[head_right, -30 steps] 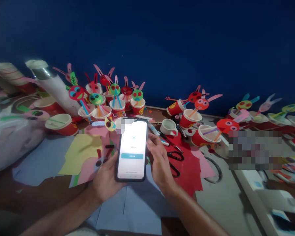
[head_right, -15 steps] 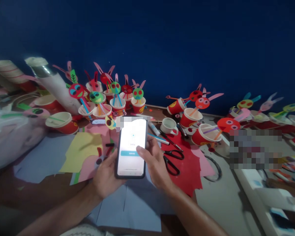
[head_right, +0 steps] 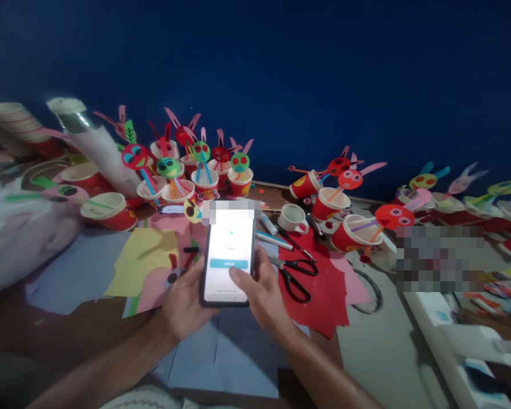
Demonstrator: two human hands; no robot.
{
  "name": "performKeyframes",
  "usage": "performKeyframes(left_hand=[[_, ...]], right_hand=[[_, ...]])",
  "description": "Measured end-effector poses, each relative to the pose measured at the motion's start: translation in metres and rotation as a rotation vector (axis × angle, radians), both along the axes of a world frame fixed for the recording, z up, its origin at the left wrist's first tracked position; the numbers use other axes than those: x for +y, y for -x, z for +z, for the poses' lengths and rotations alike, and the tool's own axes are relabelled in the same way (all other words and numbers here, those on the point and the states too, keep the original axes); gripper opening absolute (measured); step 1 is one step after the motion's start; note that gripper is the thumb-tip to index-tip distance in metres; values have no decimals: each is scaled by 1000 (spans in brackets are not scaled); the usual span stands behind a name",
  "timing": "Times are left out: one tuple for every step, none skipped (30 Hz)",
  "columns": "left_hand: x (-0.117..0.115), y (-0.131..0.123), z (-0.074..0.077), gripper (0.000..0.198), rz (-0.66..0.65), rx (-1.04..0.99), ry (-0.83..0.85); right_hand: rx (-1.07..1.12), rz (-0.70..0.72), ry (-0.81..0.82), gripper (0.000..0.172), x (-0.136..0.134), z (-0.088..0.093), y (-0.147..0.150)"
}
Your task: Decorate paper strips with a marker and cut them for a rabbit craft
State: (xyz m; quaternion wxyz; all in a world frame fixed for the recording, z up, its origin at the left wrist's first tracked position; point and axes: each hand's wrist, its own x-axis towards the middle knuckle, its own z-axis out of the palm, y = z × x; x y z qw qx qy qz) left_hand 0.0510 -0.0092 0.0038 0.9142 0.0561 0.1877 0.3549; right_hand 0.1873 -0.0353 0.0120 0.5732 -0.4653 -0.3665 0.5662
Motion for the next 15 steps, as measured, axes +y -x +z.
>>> performKeyframes(left_hand=[[0, 0, -1, 39, -4, -5, -2], [0, 0, -1, 39, -3, -12, -5], [0, 0, -2, 39, -1, -17, -6], [0, 1, -2, 39, 2, -20, -4], [0, 0, -2, 38, 3, -19, -2], [0, 0, -1, 38, 3, -16, 0], [1, 0, -1, 38, 1, -10, 2], [1, 0, -1, 38, -2, -6, 1], [1, 0, -1, 38, -4, -4, -2], [1, 0, -2, 38, -2, -2, -7], [0, 0, -3, 38, -2, 4, -10], [0, 0, -4, 39, -2, 13, -12], [0, 1, -5, 40, -3, 24, -13], [0, 2, -7, 41, -4, 36, -14], [0, 2, -8, 42, -2, 50, -16]], right_hand=[[5, 5, 3, 35, 0, 0, 0], [9, 8, 0, 34, -1, -1, 0], [10, 10, -5, 33, -1, -1, -1], [7, 11, -10, 32, -1, -1, -1], [2, 12, -12, 32, -1, -1, -1], [-2, 11, -13, 32, -1, -1, -2], [-7, 11, -11, 33, -1, -1, -2], [-13, 8, -9, 35, -1, -1, -2], [-19, 3, -6, 36, 0, -1, -2], [-25, -1, -3, 37, 0, -1, -2], [-30, -7, -2, 37, 0, 0, -2], [-36, -12, -2, 38, 0, 0, -2], [-39, -17, -2, 39, 0, 0, -2], [-39, -19, -6, 39, 1, 0, -3], [-35, -15, -10, 39, 1, 0, -3]])
